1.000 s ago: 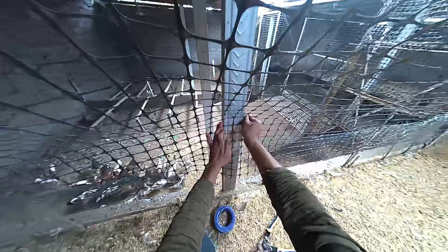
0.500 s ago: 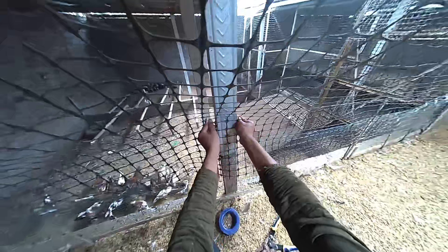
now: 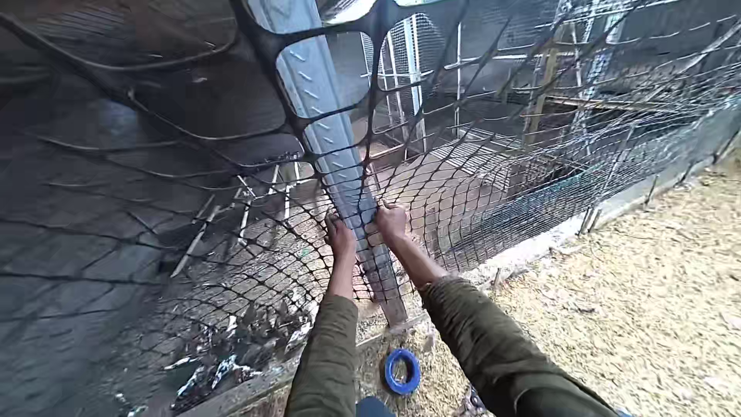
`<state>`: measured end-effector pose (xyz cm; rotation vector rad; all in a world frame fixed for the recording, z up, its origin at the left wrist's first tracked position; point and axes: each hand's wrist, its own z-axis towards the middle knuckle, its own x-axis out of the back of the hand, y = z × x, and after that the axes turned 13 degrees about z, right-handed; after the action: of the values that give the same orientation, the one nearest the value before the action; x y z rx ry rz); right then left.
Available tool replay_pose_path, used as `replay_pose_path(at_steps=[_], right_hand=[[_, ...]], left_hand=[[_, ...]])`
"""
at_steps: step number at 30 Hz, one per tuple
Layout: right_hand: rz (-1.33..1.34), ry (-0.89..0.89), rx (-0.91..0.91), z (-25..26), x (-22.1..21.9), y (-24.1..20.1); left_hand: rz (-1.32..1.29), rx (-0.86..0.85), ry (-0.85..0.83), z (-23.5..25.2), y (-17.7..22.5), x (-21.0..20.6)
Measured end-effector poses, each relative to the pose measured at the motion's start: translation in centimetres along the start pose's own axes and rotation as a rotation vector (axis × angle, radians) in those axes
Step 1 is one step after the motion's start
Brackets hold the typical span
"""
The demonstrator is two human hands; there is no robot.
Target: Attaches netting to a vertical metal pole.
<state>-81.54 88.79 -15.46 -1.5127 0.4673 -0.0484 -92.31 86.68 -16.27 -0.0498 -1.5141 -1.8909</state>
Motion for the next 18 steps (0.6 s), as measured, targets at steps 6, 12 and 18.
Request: replay_pose_path(at_steps=[6,12,18], right_hand=[[-0.077,-0.08,0.061,0.3,0.5,0.3],[-0.228,-0.197,0.049,-0.7,1.5,-1.0],[-0.185,-0.271,0.076,-0.5,2.1,-1.0]], left_hand=[[-0.08,-0.053,-0.042,0.8,-0.9,0.3],[-0.084,-0.09,-0.025,1.1,-1.0,0.3],[0.077,-0.021,-0.042,0.5,0.4,0.7]])
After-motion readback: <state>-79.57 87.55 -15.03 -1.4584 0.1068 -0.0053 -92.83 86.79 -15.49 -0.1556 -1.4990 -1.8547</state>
